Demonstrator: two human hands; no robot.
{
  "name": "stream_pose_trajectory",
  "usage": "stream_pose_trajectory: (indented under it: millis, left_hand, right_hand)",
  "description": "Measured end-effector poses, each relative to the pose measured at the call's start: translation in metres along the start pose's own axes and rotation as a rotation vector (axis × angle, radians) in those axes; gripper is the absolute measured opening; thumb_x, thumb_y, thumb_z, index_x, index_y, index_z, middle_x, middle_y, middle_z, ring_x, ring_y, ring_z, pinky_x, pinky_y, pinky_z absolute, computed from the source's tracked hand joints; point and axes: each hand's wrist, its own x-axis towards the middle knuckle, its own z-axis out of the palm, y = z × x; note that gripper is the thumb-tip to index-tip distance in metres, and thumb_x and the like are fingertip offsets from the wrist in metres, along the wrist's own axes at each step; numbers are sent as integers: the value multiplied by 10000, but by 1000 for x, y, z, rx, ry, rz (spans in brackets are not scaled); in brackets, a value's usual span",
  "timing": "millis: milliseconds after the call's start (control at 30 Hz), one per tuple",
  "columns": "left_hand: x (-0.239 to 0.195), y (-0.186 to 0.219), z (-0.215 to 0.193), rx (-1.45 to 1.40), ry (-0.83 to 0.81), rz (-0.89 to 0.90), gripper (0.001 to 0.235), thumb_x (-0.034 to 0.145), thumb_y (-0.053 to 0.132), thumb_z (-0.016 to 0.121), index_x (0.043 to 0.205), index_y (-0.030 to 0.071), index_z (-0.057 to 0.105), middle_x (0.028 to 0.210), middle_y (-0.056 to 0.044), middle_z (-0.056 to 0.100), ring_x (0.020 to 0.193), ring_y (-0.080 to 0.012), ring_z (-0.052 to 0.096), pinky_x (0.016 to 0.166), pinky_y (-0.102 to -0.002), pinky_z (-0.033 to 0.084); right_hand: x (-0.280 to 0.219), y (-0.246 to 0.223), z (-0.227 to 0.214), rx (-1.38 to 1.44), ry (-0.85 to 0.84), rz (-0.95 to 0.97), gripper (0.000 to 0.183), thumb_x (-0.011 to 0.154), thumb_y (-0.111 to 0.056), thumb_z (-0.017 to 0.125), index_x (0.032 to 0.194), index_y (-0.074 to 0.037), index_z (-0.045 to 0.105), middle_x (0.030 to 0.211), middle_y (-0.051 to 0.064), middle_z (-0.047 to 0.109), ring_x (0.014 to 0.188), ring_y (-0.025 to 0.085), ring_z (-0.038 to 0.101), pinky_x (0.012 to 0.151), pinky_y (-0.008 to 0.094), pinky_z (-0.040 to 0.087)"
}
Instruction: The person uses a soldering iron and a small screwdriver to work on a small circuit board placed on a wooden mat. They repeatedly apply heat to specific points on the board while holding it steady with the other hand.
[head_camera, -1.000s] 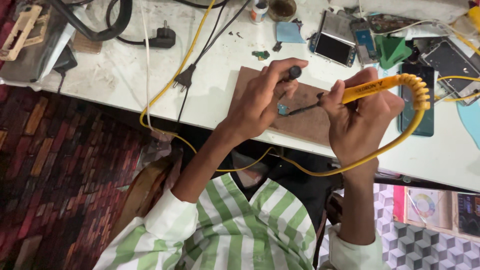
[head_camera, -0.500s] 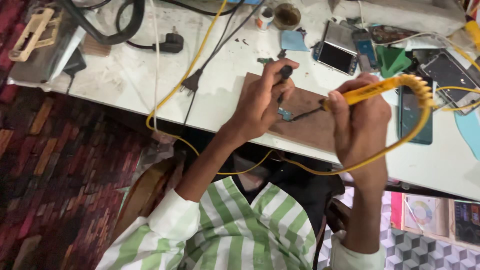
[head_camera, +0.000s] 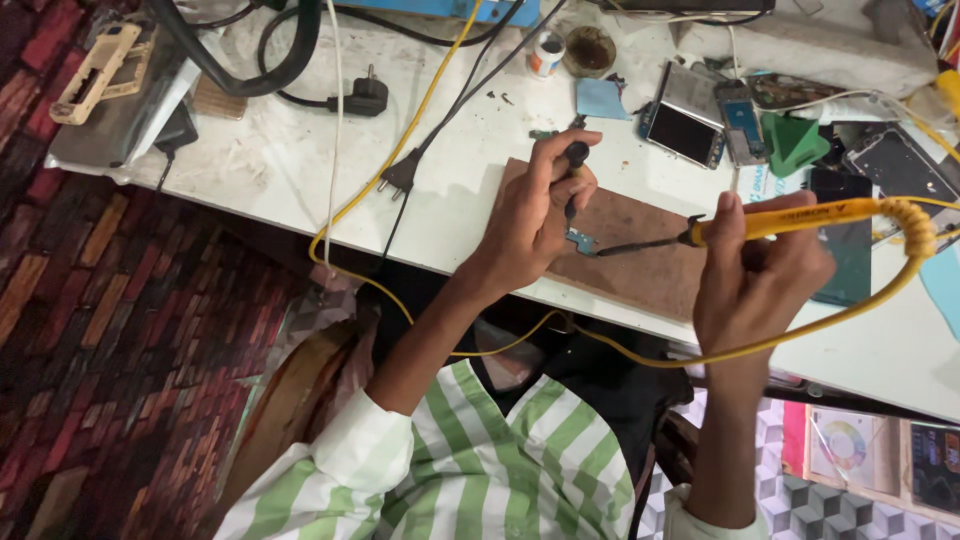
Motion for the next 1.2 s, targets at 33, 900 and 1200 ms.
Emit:
stream_pose_trajectory:
  millis: [33, 900, 1200]
  left_hand:
    - [0, 0, 0, 13, 2, -6, 562, 974, -137, 349, 1511, 28, 342, 903, -56, 527, 784, -149, 539, 858, -265, 486]
    - [-8, 3, 5, 6, 101, 20, 528, 1014, -119, 350, 1522, 24, 336, 967, -108, 554, 902, -216, 590, 926, -328, 517]
    - [-10, -5, 8, 99, 188, 23, 430, 1045, -34, 372, 1475, -23, 379, 953, -120, 591, 885, -197, 583, 905, -324, 514]
  right_hand:
    - [-2, 1, 1, 69, -2, 23, 245, 1181, -80, 654, 1000, 58, 565, 765, 139, 633, 617, 175, 541, 599, 282, 394]
    - [-9, 77, 36, 737, 448, 492, 275, 1159, -278, 648, 1138, -4, 629, 963, 112, 722, 547, 81, 488, 457, 235, 371]
    - [50, 71, 94, 619, 197, 334, 269, 1058, -213, 708, 1236, -12, 715, 984, 96, 749, 573, 84, 571, 490, 235, 458]
